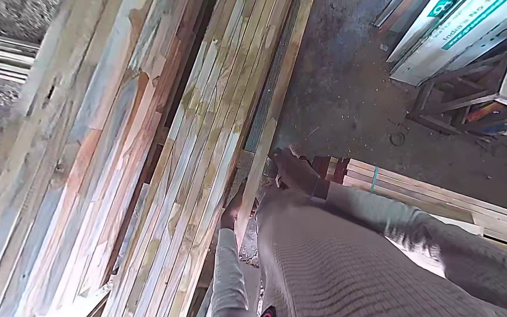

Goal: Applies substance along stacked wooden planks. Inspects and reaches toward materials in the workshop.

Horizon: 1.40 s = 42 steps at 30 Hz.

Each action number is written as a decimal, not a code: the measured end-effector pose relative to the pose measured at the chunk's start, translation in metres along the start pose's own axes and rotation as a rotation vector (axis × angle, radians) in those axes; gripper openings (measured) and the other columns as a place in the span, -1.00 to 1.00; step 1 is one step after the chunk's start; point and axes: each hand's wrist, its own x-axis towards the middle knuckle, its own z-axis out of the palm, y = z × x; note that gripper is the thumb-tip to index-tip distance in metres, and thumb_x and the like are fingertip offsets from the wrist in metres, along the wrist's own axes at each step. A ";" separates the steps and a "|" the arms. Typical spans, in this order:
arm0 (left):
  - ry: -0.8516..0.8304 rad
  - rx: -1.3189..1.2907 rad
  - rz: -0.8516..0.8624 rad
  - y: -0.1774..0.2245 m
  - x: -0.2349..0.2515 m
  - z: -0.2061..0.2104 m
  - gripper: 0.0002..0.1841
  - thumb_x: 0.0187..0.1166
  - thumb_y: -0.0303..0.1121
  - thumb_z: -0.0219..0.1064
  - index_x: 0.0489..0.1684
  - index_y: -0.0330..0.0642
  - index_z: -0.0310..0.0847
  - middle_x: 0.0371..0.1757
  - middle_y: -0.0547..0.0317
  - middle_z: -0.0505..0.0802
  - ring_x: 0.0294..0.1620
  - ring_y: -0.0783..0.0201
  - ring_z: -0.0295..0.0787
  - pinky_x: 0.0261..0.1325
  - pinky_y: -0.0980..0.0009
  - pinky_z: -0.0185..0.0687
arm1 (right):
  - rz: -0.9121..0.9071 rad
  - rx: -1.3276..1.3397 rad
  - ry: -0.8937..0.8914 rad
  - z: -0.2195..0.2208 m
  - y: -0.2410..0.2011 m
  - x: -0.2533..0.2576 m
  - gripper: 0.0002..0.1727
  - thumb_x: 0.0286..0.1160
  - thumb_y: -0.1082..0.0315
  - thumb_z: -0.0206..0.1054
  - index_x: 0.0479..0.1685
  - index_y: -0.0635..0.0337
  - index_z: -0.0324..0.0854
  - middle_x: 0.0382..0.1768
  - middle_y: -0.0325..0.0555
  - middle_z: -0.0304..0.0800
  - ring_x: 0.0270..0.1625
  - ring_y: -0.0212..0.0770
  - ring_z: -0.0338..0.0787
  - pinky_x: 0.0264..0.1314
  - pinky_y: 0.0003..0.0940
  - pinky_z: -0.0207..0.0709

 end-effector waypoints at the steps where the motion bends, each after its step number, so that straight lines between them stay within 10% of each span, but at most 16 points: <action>1: 0.049 0.013 0.029 0.000 0.000 0.004 -0.03 0.61 0.55 -0.43 -0.37 -0.20 0.63 -0.61 0.00 0.71 -0.71 0.16 0.63 -0.68 0.30 0.57 | 0.059 -0.009 -0.042 -0.029 0.001 0.012 -0.50 0.59 0.37 0.26 0.53 0.24 0.46 0.35 0.41 0.56 0.18 0.33 0.76 0.05 0.15 0.72; 6: 0.220 0.107 0.093 -0.011 0.003 0.012 -0.10 0.72 0.44 -0.34 -0.18 -0.29 0.65 -0.53 -0.06 0.77 -0.65 0.08 0.70 -0.60 0.19 0.69 | 0.235 0.126 0.137 -0.109 0.050 0.110 -0.52 0.68 0.25 0.22 0.52 0.26 0.51 0.39 0.43 0.56 0.32 0.35 0.71 0.29 0.24 0.62; 10: 0.277 0.171 0.115 -0.007 0.002 0.011 -0.09 0.72 0.44 -0.36 -0.19 -0.28 0.67 -0.50 -0.09 0.81 -0.63 0.07 0.75 -0.60 0.16 0.71 | 0.111 0.107 -0.021 -0.033 -0.023 0.041 -0.60 0.46 0.36 0.38 0.23 0.37 0.57 0.18 0.39 0.64 0.16 0.32 0.76 0.02 0.19 0.71; 13: 0.481 0.555 0.212 -0.003 -0.009 0.011 -0.16 0.82 0.31 -0.30 0.28 -0.29 0.69 0.11 -0.23 0.83 0.11 -0.05 0.82 0.12 -0.16 0.73 | -0.027 -0.046 -0.308 -0.003 -0.061 -0.014 -0.59 0.62 0.39 0.21 0.30 0.55 0.51 0.32 0.57 0.49 0.44 0.48 0.50 0.35 0.26 0.50; 15: 0.569 0.828 0.294 0.002 -0.008 0.010 -0.11 0.81 0.32 -0.27 0.08 -0.39 0.78 0.07 -0.37 0.84 0.24 -0.21 0.77 0.33 -0.31 0.53 | -0.086 -0.024 -0.367 -0.023 -0.051 -0.012 -0.60 0.62 0.27 0.26 0.21 0.46 0.60 0.16 0.42 0.64 0.31 0.37 0.63 0.25 0.22 0.56; 18: 0.420 0.653 0.155 0.005 -0.008 0.002 -0.12 0.79 0.36 -0.36 0.03 -0.27 0.73 -0.13 -0.13 0.85 -0.07 0.05 0.83 0.01 -0.01 0.74 | -0.125 0.203 -0.210 -0.080 -0.013 0.019 -0.72 0.66 0.27 0.30 0.03 0.33 0.71 -0.19 0.19 0.78 -0.09 0.15 0.80 0.00 0.17 0.62; 20: 0.207 0.193 0.078 -0.007 0.003 -0.008 -0.18 0.75 0.40 -0.36 -0.37 -0.14 0.59 -0.59 0.12 0.68 -0.65 0.23 0.62 -0.59 0.31 0.61 | -0.144 0.198 0.030 -0.100 0.015 0.051 -0.61 0.70 0.30 0.23 0.40 0.25 0.64 0.01 0.21 0.82 0.08 0.17 0.82 0.21 0.16 0.63; 22: 0.018 -0.003 0.016 -0.008 0.014 -0.022 -0.16 0.73 0.43 -0.38 -0.47 -0.12 0.55 -0.67 0.16 0.61 -0.74 0.25 0.55 -0.69 0.37 0.52 | -0.095 0.144 0.186 -0.093 0.035 0.084 -0.46 0.76 0.28 0.16 0.71 0.13 0.42 0.32 0.27 0.72 0.36 0.25 0.71 0.45 0.16 0.51; 24: -0.050 -0.015 -0.006 -0.010 0.016 -0.022 -0.17 0.74 0.42 -0.40 -0.49 -0.10 0.52 -0.71 0.20 0.57 -0.77 0.30 0.51 -0.71 0.41 0.49 | -0.043 0.047 0.217 -0.056 0.044 0.087 -0.39 0.76 0.24 0.16 0.82 -0.07 0.28 0.45 0.31 0.55 0.29 0.28 0.73 0.26 0.15 0.67; 27: -0.051 -0.008 0.004 -0.009 0.014 -0.021 -0.15 0.72 0.45 -0.39 -0.54 -0.09 0.55 -0.71 0.20 0.59 -0.77 0.30 0.52 -0.71 0.41 0.49 | -0.076 0.066 0.076 0.001 0.026 0.032 -0.45 0.72 0.35 0.20 0.70 0.14 0.36 0.62 0.41 0.32 0.30 0.34 0.72 0.19 0.16 0.71; 30: 0.117 0.078 0.101 -0.010 0.014 -0.011 -0.17 0.73 0.42 -0.34 -0.45 -0.11 0.59 -0.68 0.15 0.65 -0.77 0.26 0.54 -0.71 0.36 0.51 | -0.008 0.020 -0.011 -0.020 0.011 0.008 -0.50 0.66 0.37 0.23 0.59 0.16 0.48 0.34 0.41 0.55 0.17 0.32 0.75 0.12 0.17 0.70; 32: 0.299 0.283 0.165 -0.018 0.018 -0.009 -0.16 0.74 0.43 -0.30 -0.06 -0.13 0.73 -0.37 0.05 0.81 -0.45 0.17 0.74 -0.37 0.14 0.72 | 0.049 0.033 0.102 -0.067 0.025 0.041 -0.63 0.68 0.31 0.24 0.39 0.22 0.56 0.06 0.37 0.74 0.06 0.36 0.80 0.01 0.31 0.67; 34: 0.396 0.444 0.169 -0.022 0.015 -0.004 -0.08 0.74 0.43 -0.34 0.30 -0.23 0.68 0.10 -0.19 0.84 0.07 -0.03 0.83 0.14 -0.15 0.73 | 0.104 0.048 0.130 -0.111 0.042 0.088 -0.54 0.69 0.32 0.22 0.53 0.23 0.55 0.26 0.34 0.73 0.36 0.36 0.68 0.38 0.31 0.49; 36: 0.456 0.509 0.170 -0.014 0.011 0.004 -0.04 0.73 0.44 -0.36 0.32 -0.32 0.66 0.23 -0.30 0.80 0.27 -0.11 0.76 0.32 -0.23 0.61 | 0.114 0.037 0.157 -0.127 0.049 0.118 -0.63 0.70 0.27 0.22 0.33 0.27 0.66 0.20 0.31 0.74 0.32 0.32 0.70 0.32 0.29 0.53; 40: 0.423 0.473 0.143 -0.016 0.015 -0.002 -0.04 0.71 0.46 -0.35 0.31 -0.28 0.66 0.17 -0.26 0.82 0.15 -0.10 0.80 0.20 -0.21 0.67 | 0.143 0.048 -0.018 -0.073 -0.014 0.063 -0.57 0.45 0.31 0.43 0.25 0.37 0.63 0.23 0.37 0.67 0.31 0.33 0.70 0.20 0.27 0.62; 42: 0.367 0.398 0.153 -0.016 0.017 -0.006 -0.11 0.72 0.45 -0.32 0.15 -0.19 0.70 -0.13 -0.07 0.84 -0.21 0.06 0.81 -0.11 0.00 0.75 | 0.075 -0.053 -0.067 -0.024 -0.041 0.027 -0.47 0.35 0.30 0.51 0.29 0.42 0.59 0.26 0.41 0.62 0.28 0.34 0.70 0.09 0.20 0.69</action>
